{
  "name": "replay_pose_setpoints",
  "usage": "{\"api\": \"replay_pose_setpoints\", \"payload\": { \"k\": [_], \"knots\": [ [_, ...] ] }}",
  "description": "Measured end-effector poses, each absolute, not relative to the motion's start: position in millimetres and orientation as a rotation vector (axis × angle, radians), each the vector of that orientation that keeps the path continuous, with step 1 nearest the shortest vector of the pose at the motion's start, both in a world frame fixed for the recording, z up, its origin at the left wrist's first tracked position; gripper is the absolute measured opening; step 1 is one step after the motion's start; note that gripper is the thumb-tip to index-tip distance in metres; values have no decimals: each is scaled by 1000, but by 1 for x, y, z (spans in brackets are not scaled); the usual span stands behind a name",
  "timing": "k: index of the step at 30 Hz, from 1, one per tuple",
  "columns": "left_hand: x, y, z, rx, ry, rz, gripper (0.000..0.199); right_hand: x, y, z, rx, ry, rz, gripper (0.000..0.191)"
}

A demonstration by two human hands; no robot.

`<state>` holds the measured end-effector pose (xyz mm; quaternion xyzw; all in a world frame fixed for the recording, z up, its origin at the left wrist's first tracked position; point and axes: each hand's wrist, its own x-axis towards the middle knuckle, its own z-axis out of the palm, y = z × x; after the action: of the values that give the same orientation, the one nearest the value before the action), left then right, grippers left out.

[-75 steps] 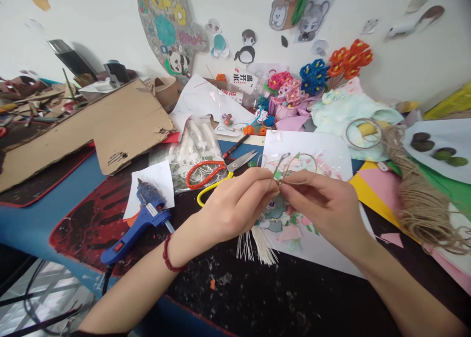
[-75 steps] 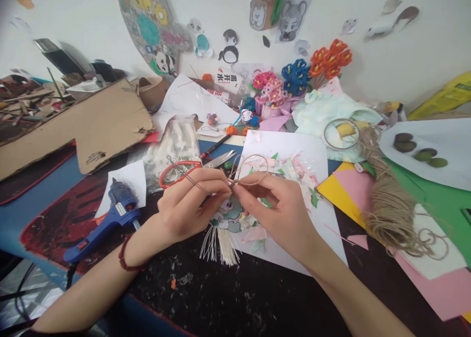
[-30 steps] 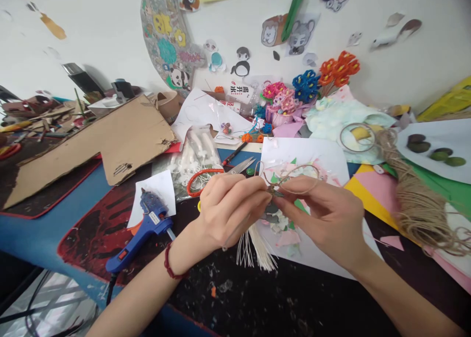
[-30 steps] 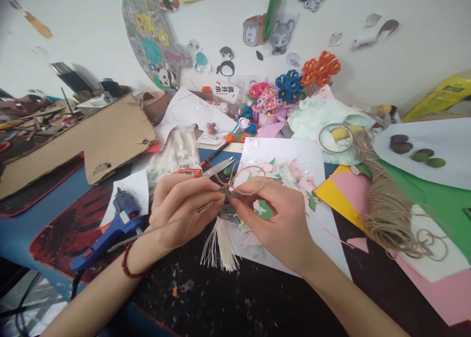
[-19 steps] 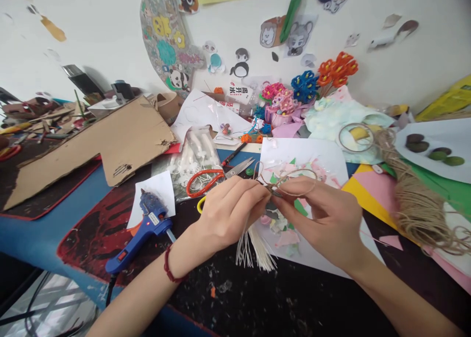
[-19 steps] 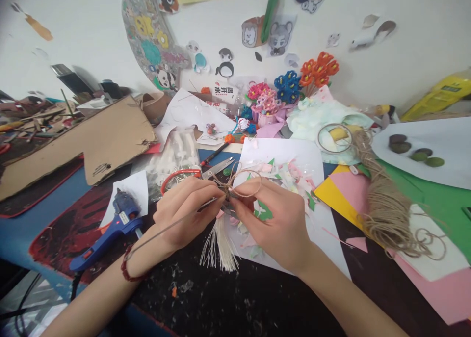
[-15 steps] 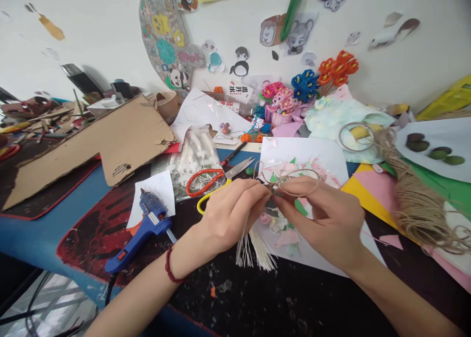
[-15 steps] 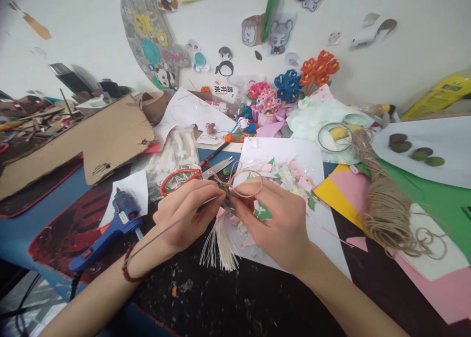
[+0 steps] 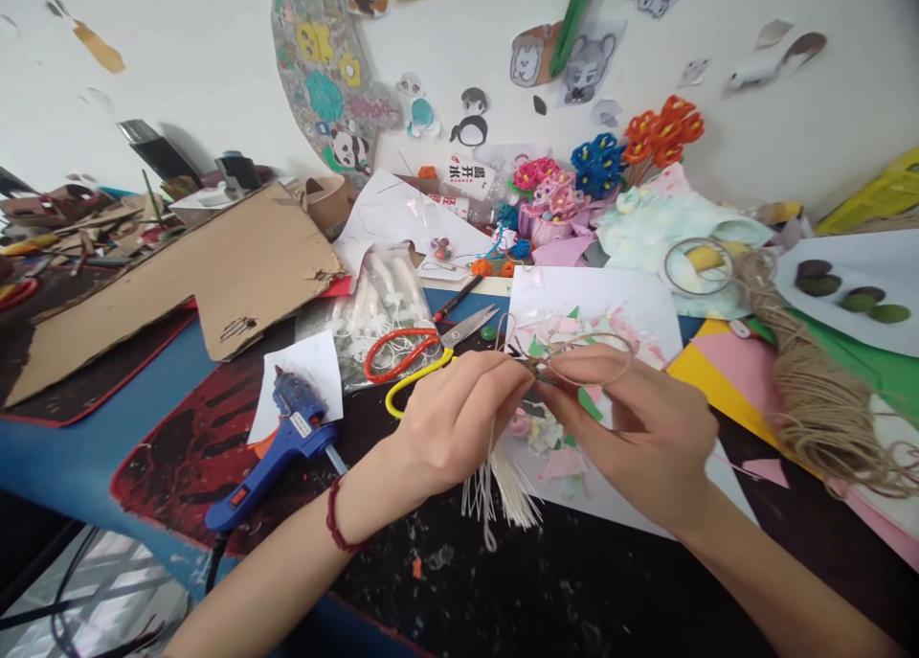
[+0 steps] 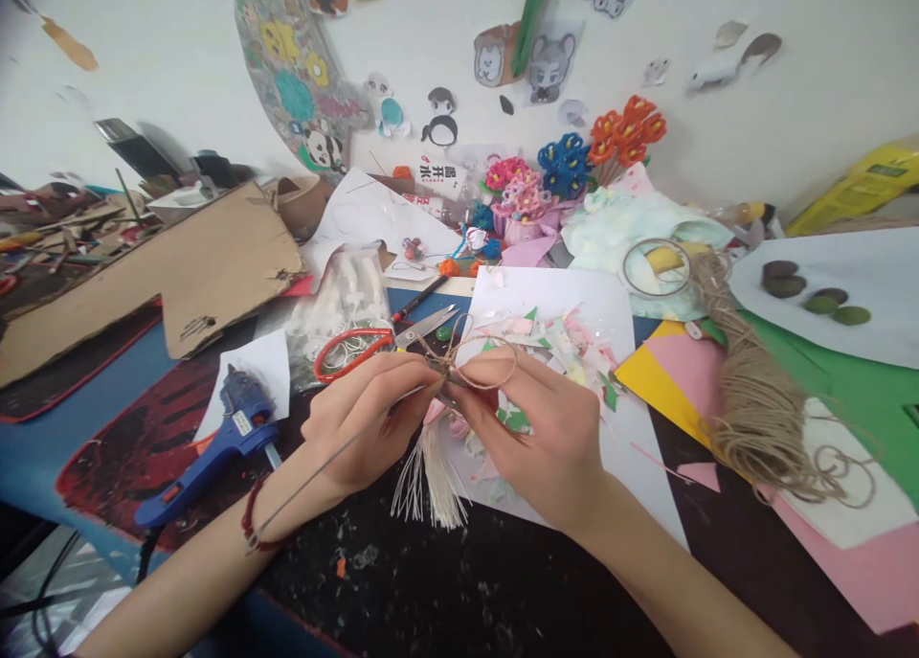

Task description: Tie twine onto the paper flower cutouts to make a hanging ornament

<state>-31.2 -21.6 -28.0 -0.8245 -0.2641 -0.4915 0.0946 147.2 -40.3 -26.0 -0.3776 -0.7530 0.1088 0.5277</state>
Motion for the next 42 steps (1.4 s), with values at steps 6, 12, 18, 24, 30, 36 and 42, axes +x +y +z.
{"api": "replay_pose_setpoints", "payload": {
  "k": [6,12,18,24,30,36,42],
  "knots": [
    [-28,-22,-28,-2447,-791,-1474,11,147,-40,-24,-963,-1793,325,15],
    [-29,-25,-27,-2415,-722,-1421,10,145,-43,-24,-917,-1794,215,22],
    [-35,-31,-20,-2486,-681,-1281,13,143,-43,-25,-832,-1755,138,28],
    [-36,-31,-19,-2499,-689,-1261,14,142,-41,-27,-786,-1726,132,29],
    [-30,-29,-24,-2425,-756,-1398,10,143,-40,-29,-814,-1667,322,24],
    [-28,-31,-23,-2408,-793,-1497,11,145,-39,-31,-833,-1596,436,24],
    [-28,-32,-22,-2417,-790,-1523,13,145,-40,-30,-822,-1611,424,27]
  ]
}}
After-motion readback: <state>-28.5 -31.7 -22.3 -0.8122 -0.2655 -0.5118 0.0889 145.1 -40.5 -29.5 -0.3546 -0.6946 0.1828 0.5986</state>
